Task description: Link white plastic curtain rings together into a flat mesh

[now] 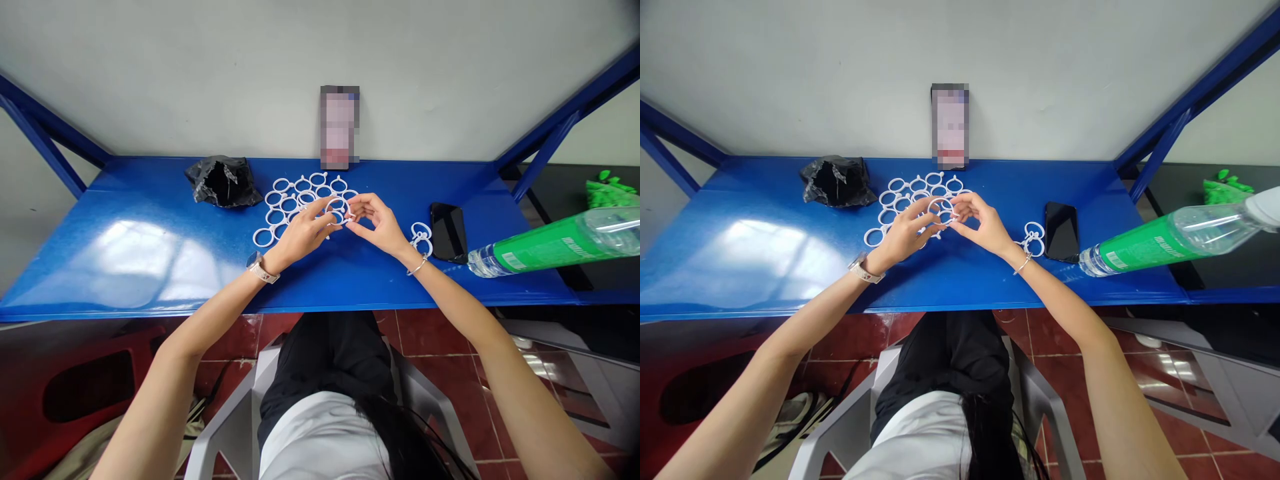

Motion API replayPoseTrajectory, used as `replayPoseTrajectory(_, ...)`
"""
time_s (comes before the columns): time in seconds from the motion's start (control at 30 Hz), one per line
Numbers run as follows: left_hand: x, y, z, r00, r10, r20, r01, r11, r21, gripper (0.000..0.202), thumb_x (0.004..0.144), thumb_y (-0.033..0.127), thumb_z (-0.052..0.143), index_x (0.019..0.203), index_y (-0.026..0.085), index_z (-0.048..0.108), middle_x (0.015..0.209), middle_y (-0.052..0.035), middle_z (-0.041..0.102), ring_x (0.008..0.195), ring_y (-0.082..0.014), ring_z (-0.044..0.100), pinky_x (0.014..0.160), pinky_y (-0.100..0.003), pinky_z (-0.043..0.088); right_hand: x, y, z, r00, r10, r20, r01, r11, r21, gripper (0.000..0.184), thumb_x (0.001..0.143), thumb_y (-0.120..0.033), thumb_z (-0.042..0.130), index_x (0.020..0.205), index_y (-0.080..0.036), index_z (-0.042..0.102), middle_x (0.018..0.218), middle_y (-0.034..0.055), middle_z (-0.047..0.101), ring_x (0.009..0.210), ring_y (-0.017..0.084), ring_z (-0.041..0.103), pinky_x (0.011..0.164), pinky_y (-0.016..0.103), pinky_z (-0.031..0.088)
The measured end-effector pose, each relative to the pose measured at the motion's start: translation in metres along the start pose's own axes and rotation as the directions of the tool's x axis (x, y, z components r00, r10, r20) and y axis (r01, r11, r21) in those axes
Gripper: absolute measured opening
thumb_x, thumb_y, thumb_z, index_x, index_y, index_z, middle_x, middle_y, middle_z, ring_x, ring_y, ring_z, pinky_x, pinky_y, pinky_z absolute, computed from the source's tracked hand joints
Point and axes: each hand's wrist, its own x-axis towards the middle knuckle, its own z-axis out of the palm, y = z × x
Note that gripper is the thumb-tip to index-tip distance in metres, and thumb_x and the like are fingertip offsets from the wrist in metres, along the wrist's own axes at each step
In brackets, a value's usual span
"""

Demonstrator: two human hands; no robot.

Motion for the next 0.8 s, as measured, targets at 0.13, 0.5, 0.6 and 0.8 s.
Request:
replayPoseTrajectory(0.13,0.0,0.0,0.0,0.998,-0.068,-0.013,0.069,0.998,0.01,0.022,0.1,0.035,0.055,0.091,0.019,0.067,0.136,-0.0137,0.063,0.121,-0.027,0.064,0.099,-0.044,0.056,-0.003,-0.004,0.0,0.995,-0.069,-0.074,0.053,0.979,-0.196,0.028,0.089,-0.045,0.067,0.109,-0.026,0.061,0.101,0.0044,0.072,0.087,0.02,0.069,0.085,0.038,0.06)
replayPoseTrajectory(0.5,-0.001,0.004,-0.002,0.994,-0.076,-0.079,0.073,0.996,-0.043,0.042,0.099,0.042,0.058,0.135,0.02,0.053,0.131,-0.0139,0.067,0.119,-0.0249,0.066,0.096,-0.038,0.058,-0.004,-0.012,0.0,0.972,-0.175,-0.154,0.111,0.927,-0.357,0.02,0.096,-0.042,0.058,0.095,-0.025,0.067,0.091,0.0055,0.075,0.076,0.02,0.069,0.075,0.037,0.06)
replayPoseTrajectory(0.6,0.0,0.006,-0.003,0.992,-0.098,-0.079,0.091,0.992,-0.091,0.06,0.099,0.045,0.058,0.15,0.022,0.037,0.135,-0.0144,0.065,0.118,-0.024,0.067,0.096,-0.036,0.058,-0.005,-0.012,0.0,0.976,-0.146,-0.16,0.08,0.93,-0.359,0.025,0.095,-0.047,0.057,0.094,-0.025,0.068,0.092,0.0059,0.075,0.076,0.02,0.069,0.075,0.037,0.06)
replayPoseTrajectory(0.8,-0.001,0.001,-0.001,0.992,-0.082,-0.091,0.071,0.99,-0.122,0.053,0.098,0.047,0.059,0.142,0.021,0.048,0.12,-0.0106,0.072,0.106,-0.0213,0.071,0.089,-0.034,0.059,-0.006,-0.01,0.0,0.98,-0.12,-0.16,0.063,0.943,-0.326,0.029,0.094,-0.053,0.058,0.092,-0.026,0.068,0.091,0.0055,0.076,0.083,0.022,0.071,0.078,0.039,0.061)
